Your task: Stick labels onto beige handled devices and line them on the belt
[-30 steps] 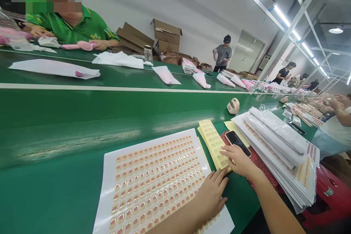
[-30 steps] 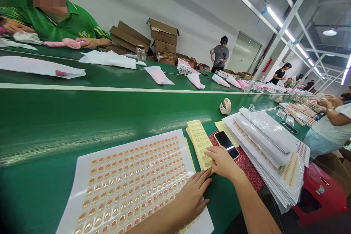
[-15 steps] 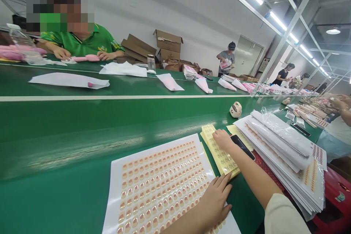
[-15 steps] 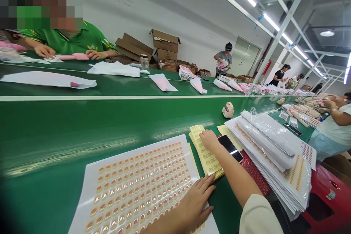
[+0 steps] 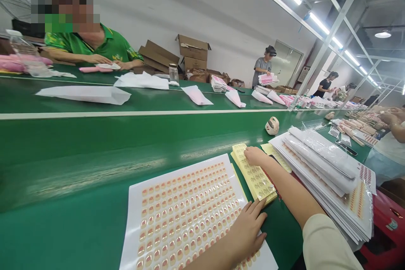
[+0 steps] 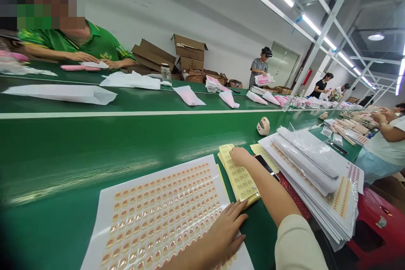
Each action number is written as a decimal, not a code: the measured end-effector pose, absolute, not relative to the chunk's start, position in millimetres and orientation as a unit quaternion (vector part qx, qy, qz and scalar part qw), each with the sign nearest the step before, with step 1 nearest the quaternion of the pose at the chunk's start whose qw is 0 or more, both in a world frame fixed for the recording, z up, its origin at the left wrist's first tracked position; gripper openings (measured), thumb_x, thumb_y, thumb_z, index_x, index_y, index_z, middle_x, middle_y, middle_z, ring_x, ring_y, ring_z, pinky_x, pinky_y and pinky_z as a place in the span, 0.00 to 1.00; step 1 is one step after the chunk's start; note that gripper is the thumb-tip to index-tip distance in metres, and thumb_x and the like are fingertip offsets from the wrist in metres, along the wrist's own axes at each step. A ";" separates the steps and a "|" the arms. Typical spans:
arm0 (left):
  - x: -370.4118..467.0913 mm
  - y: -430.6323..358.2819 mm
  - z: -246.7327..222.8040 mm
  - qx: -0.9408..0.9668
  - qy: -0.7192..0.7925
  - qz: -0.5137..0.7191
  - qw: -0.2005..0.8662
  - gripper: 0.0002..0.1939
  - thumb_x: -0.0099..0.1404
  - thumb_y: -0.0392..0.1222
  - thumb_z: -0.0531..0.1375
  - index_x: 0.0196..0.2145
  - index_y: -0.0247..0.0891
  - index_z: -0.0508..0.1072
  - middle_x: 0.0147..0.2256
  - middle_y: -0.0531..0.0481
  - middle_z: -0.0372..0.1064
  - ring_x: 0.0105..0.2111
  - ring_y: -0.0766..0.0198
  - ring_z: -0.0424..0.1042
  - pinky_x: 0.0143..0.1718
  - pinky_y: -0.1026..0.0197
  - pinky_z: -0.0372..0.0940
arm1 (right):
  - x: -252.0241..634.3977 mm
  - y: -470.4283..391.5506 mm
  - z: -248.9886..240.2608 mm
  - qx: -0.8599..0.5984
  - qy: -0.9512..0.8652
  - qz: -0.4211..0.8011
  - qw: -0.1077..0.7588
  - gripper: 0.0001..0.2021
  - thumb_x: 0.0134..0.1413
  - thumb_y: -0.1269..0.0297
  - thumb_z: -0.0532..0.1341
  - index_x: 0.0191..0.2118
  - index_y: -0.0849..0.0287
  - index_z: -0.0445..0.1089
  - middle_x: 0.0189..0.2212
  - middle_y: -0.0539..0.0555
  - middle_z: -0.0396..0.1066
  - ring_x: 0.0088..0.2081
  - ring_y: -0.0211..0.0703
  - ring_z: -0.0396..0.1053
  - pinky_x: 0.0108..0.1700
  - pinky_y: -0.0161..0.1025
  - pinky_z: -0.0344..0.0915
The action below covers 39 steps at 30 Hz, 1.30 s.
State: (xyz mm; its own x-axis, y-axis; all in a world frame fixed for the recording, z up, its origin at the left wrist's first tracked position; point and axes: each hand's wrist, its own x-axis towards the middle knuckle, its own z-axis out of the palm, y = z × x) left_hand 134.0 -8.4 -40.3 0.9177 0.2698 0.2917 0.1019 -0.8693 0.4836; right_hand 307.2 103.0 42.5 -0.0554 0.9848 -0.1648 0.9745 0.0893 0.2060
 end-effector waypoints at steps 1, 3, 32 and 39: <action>133.9 -8.6 -41.6 0.951 0.096 0.183 0.230 0.19 0.53 0.39 0.59 0.44 0.38 0.64 0.57 0.39 0.53 0.54 0.47 0.56 0.52 0.41 0.56 | 308.9 102.8 42.3 0.678 0.725 0.013 0.118 0.07 0.48 0.78 0.54 0.33 0.65 0.67 0.34 0.62 0.68 0.37 0.48 0.66 0.33 0.36 0.58; 133.9 -8.9 -44.9 0.951 0.088 0.203 0.216 0.19 0.53 0.40 0.60 0.43 0.38 0.64 0.56 0.38 0.54 0.54 0.47 0.57 0.50 0.41 0.58 | 313.2 101.1 41.5 0.688 0.721 0.001 0.082 0.06 0.48 0.77 0.54 0.31 0.64 0.67 0.34 0.61 0.68 0.36 0.45 0.66 0.32 0.35 0.58; 132.3 4.6 -35.3 0.953 0.108 0.144 0.242 0.32 0.56 0.39 0.58 0.57 0.38 0.52 0.59 0.43 0.49 0.59 0.52 0.47 0.56 0.41 0.49 | 313.3 82.3 28.9 0.722 0.673 -0.077 -0.140 0.05 0.47 0.78 0.56 0.28 0.63 0.67 0.32 0.55 0.65 0.32 0.37 0.63 0.36 0.34 0.61; 127.7 10.0 -41.3 0.947 0.084 0.219 0.217 0.22 0.59 0.35 0.52 0.52 0.36 0.59 0.56 0.41 0.55 0.57 0.52 0.51 0.55 0.42 0.53 | 320.2 10.5 30.9 0.779 0.594 -0.059 -0.194 0.10 0.52 0.70 0.55 0.39 0.64 0.71 0.40 0.59 0.67 0.45 0.44 0.63 0.49 0.39 0.57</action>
State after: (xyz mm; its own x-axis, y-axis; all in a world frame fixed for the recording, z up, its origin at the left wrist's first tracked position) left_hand 127.7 10.0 -41.3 0.8898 0.2538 0.3792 0.0634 -0.8917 0.4482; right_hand 320.2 10.5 30.9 0.2875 0.9476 0.1392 0.9022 -0.2192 -0.3716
